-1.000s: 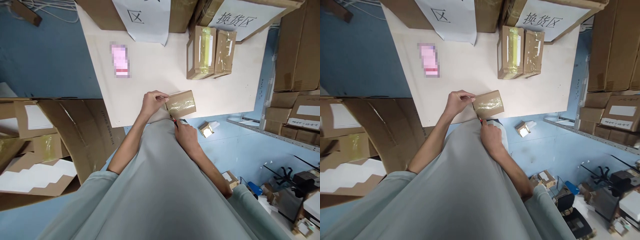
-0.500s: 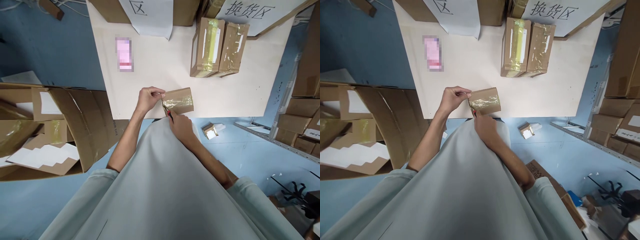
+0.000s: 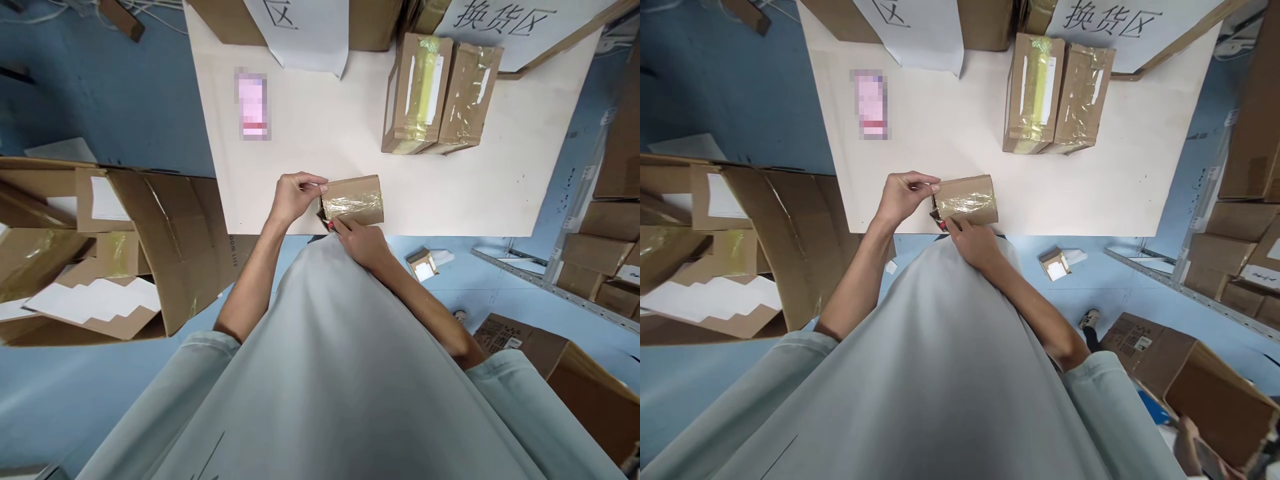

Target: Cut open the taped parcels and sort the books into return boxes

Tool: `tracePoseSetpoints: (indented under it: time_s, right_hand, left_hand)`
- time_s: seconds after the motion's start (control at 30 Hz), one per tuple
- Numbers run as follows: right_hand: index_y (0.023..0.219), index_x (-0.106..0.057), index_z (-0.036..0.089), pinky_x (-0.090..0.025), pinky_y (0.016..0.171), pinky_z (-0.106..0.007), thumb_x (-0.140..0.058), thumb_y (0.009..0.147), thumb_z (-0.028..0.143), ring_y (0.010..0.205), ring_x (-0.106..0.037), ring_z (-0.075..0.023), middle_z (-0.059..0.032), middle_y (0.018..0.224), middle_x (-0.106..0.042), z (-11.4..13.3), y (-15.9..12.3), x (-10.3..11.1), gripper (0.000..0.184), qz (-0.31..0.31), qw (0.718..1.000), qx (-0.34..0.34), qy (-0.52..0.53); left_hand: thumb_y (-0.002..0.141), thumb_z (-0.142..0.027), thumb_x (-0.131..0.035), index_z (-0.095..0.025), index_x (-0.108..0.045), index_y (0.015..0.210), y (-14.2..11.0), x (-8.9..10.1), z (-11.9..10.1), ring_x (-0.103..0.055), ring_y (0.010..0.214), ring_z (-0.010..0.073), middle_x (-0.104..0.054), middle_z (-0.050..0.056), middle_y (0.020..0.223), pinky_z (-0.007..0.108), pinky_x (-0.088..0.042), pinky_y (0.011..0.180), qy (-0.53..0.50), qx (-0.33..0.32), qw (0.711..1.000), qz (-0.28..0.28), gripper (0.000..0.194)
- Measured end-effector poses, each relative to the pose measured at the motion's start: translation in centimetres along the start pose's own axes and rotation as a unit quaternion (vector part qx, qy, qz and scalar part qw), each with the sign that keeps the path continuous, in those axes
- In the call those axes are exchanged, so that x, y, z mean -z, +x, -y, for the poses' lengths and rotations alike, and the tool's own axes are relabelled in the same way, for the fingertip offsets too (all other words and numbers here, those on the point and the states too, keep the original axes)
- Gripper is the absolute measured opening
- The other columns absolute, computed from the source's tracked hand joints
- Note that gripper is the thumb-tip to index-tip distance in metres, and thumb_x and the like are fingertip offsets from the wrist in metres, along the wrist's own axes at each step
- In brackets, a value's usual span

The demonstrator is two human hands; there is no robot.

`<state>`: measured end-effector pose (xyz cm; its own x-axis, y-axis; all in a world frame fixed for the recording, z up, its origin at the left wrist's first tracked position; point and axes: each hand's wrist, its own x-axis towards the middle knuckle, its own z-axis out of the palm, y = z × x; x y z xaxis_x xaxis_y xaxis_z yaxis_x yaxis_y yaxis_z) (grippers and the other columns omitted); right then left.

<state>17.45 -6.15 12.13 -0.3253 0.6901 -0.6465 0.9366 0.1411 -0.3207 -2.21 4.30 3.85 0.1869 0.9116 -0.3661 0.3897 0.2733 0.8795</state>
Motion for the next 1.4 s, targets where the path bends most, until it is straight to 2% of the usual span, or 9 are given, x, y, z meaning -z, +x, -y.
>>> tracePoseSetpoints:
  time_s: [0.1, 0.2, 0.27, 0.37, 0.47, 0.53, 0.8, 1.23, 1.4]
  right_hand:
    - [0.174, -0.052, 0.026, -0.051, 0.083, -0.029, -0.030, 0.124, 0.036, 0.111, -0.078, -0.0268, -0.0153, 0.139, -0.080, -1.0, -1.6, -0.4, 0.056, -0.056, 0.997, -0.054, 0.029]
    - [0.172, -0.055, 0.024, -0.050, 0.080, -0.027, -0.034, 0.123, 0.038, 0.103, -0.079, -0.0247, -0.0135, 0.132, -0.083, -3.3, -3.9, -0.8, 0.055, -0.141, 0.977, -0.141, 0.077]
    - [0.167, -0.059, 0.022, -0.050, 0.078, -0.028, -0.037, 0.122, 0.039, 0.097, -0.079, -0.0248, -0.0122, 0.124, -0.085, -5.0, -5.1, -0.9, 0.053, -0.185, 0.957, -0.192, 0.113]
    - [0.159, -0.065, 0.021, -0.050, 0.078, -0.029, -0.040, 0.121, 0.038, 0.093, -0.079, -0.0251, -0.0103, 0.115, -0.086, -6.5, -5.9, -0.6, 0.049, -0.209, 0.938, -0.232, 0.151]
    - [0.153, -0.069, 0.022, -0.047, 0.077, -0.030, -0.040, 0.120, 0.037, 0.092, -0.077, -0.0258, -0.0100, 0.111, -0.086, -6.6, -5.9, 0.0, 0.046, -0.209, 0.934, -0.241, 0.159]
    - [0.150, -0.070, 0.022, -0.044, 0.075, -0.030, -0.039, 0.120, 0.037, 0.091, -0.076, -0.0261, -0.0101, 0.110, -0.085, -6.1, -5.6, 0.3, 0.046, -0.205, 0.936, -0.240, 0.156]
    - [0.145, -0.070, 0.021, -0.039, 0.076, -0.030, -0.034, 0.121, 0.035, 0.091, -0.073, -0.0273, -0.0115, 0.109, -0.084, -4.7, -3.9, 1.0, 0.046, -0.170, 0.942, -0.259, 0.126]
    - [0.145, -0.065, 0.018, -0.054, 0.089, -0.036, -0.032, 0.122, 0.029, 0.109, -0.078, -0.0311, -0.0171, 0.118, -0.084, -2.5, -2.3, 4.1, 0.042, -0.082, 0.943, -0.315, 0.073]
    - [0.146, -0.063, 0.017, -0.055, 0.089, -0.037, -0.031, 0.121, 0.029, 0.106, -0.080, -0.0317, -0.0198, 0.115, -0.083, -2.2, -2.3, 3.6, 0.042, -0.079, 0.941, -0.321, 0.075]
  left_hand:
    - [0.093, -0.039, -0.084, -0.019, -0.088, 0.107, -0.5, 0.2, -0.1, -0.077, 0.095, 0.0240, -0.086, 0.010, 0.109, 0.042, -0.066, 0.094, 0.036, -0.024, 0.999, 0.006, 0.025]
    - [0.104, -0.038, -0.073, -0.022, -0.084, 0.121, -1.6, -1.1, -1.2, -0.074, 0.125, 0.0304, -0.082, 0.010, 0.129, 0.054, -0.060, 0.116, 0.115, -0.103, 0.988, -0.024, 0.025]
    - [0.109, -0.037, -0.067, -0.025, -0.080, 0.131, -2.3, -3.1, -2.1, -0.064, 0.146, 0.0337, -0.077, 0.010, 0.145, 0.062, -0.051, 0.128, 0.160, -0.184, 0.970, -0.025, 0.028]
    - [0.115, -0.037, -0.058, -0.028, -0.075, 0.137, -3.0, -7.0, -3.0, -0.053, 0.160, 0.0342, -0.073, 0.009, 0.152, 0.069, -0.040, 0.136, 0.191, -0.283, 0.939, 0.039, 0.029]
    - [0.119, -0.034, -0.046, -0.027, -0.075, 0.135, -3.1, -10.0, -2.5, -0.055, 0.160, 0.0326, -0.076, 0.010, 0.144, 0.070, -0.038, 0.138, 0.204, -0.323, 0.921, 0.075, 0.033]
    - [0.121, -0.033, -0.043, -0.025, -0.076, 0.132, -2.9, -10.8, -1.8, -0.058, 0.157, 0.0319, -0.078, 0.011, 0.140, 0.068, -0.041, 0.137, 0.207, -0.332, 0.918, 0.071, 0.035]
    - [0.120, -0.035, -0.046, -0.026, -0.077, 0.129, -2.0, -10.7, -0.3, -0.060, 0.156, 0.0311, -0.079, 0.010, 0.140, 0.071, -0.038, 0.139, 0.194, -0.344, 0.916, 0.071, 0.033]
    - [0.122, -0.038, -0.043, -0.024, -0.075, 0.133, -2.0, -11.0, 0.6, -0.056, 0.161, 0.0311, -0.077, 0.011, 0.145, 0.068, -0.035, 0.142, 0.180, -0.346, 0.918, 0.066, 0.037]
    - [0.122, -0.040, -0.042, -0.023, -0.074, 0.138, -1.8, -11.0, 0.2, -0.059, 0.159, 0.0301, -0.079, 0.013, 0.142, 0.068, -0.036, 0.141, 0.170, -0.330, 0.926, 0.062, 0.039]
